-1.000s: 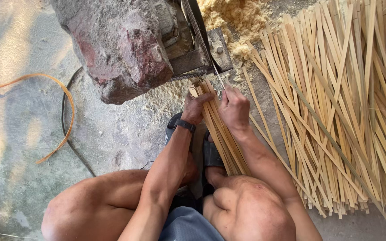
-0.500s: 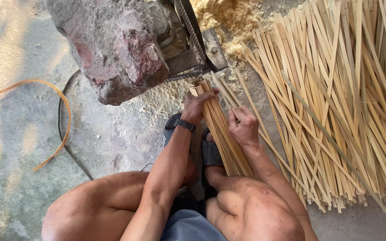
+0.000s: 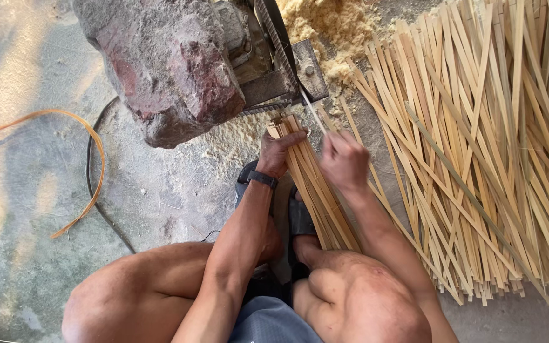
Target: The person sits on the floor and feeds bundles of thin bamboo strips into a vertical band saw to trim their ends. The person repeatedly gathers strips from a pile, aligns them, and cuts them, then places the trimmed pieces back on the pile.
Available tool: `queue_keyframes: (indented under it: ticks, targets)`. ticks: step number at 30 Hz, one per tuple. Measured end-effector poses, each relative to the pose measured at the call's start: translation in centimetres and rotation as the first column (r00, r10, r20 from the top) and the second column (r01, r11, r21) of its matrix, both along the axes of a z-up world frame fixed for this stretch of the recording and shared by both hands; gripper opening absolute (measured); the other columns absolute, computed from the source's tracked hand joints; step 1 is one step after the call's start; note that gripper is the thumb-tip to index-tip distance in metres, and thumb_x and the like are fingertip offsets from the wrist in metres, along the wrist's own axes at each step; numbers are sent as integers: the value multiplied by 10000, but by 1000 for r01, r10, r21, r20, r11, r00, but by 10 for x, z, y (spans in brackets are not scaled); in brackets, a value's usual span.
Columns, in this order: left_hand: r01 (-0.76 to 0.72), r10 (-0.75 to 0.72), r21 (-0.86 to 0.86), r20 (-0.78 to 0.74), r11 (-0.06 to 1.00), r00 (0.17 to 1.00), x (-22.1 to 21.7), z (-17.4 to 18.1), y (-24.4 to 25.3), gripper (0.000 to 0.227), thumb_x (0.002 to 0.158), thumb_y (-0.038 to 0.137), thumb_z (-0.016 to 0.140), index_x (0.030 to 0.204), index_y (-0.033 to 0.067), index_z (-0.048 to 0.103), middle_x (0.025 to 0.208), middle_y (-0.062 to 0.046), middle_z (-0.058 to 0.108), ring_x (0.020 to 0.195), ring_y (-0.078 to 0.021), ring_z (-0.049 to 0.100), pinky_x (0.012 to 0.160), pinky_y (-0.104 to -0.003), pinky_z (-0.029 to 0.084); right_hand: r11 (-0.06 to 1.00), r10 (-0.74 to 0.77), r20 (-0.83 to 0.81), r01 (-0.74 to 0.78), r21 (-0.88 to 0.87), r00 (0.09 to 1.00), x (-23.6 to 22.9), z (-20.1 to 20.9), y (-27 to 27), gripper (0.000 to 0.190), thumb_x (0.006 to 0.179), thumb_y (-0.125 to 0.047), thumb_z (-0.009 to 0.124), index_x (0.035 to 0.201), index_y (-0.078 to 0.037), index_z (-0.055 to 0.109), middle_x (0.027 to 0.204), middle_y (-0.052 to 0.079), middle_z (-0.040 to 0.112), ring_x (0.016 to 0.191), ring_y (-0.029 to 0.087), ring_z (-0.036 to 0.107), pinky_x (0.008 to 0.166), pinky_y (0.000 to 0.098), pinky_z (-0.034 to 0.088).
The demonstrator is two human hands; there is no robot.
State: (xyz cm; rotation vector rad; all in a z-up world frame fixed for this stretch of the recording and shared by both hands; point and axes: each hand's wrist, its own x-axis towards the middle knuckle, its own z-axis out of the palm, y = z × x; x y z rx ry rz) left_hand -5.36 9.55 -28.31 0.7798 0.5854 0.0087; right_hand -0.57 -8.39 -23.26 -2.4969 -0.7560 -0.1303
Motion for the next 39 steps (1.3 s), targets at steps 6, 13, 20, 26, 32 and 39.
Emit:
queue_keyframes:
  ticks: [6,13,20,26,32,39]
  targets:
    - [52,-48,-51,76,997,996,-2,12,-5,334,867,-5,784,1175,-74,676,1090,-197,769,976,-291,769,830,-459,680,980,-20,-201,59,192,979,-56,27,-28,251,923,-205,730,1084,-20,782,953,153,763,862,245,748,745,394,618]
    - [61,-53,-99,79,993,995,-2,-4,-2,288,875,-16,790,1123,-115,685,1018,-226,752,904,-353,767,790,-497,674,925,22,-214,61,375,977,-53,27,-23,204,1054,-115,653,1197,-14,758,1009,134,765,901,229,749,754,342,596]
    - [40,-28,-176,72,984,997,-10,-9,9,321,851,40,798,1115,-86,666,972,-161,742,882,-293,761,815,-443,666,991,50,-244,-18,132,969,-15,-1,-16,261,1031,-67,588,1217,59,721,858,165,714,644,214,686,513,309,578]
    - [22,-22,1,-77,1000,997,-7,-11,6,325,788,-21,795,1096,-54,698,995,-183,772,883,-274,773,803,-432,668,994,52,-197,-31,105,979,19,-30,29,228,1072,-82,571,1128,84,717,890,215,710,655,249,698,519,315,581]
    - [41,-41,-4,-20,999,999,-4,-9,3,262,819,9,817,1055,-76,739,1005,-195,767,858,-291,765,784,-442,669,994,46,-214,-22,111,976,27,-32,36,235,1107,-141,574,1086,42,719,846,154,689,639,220,659,546,325,559]
    - [-1,2,-53,24,999,1000,-4,-11,-2,347,805,11,819,1121,-47,688,997,-173,766,866,-283,770,776,-463,675,995,103,152,-101,-20,983,-48,17,-34,356,887,-337,705,1062,-27,724,920,143,668,768,311,709,636,358,578]
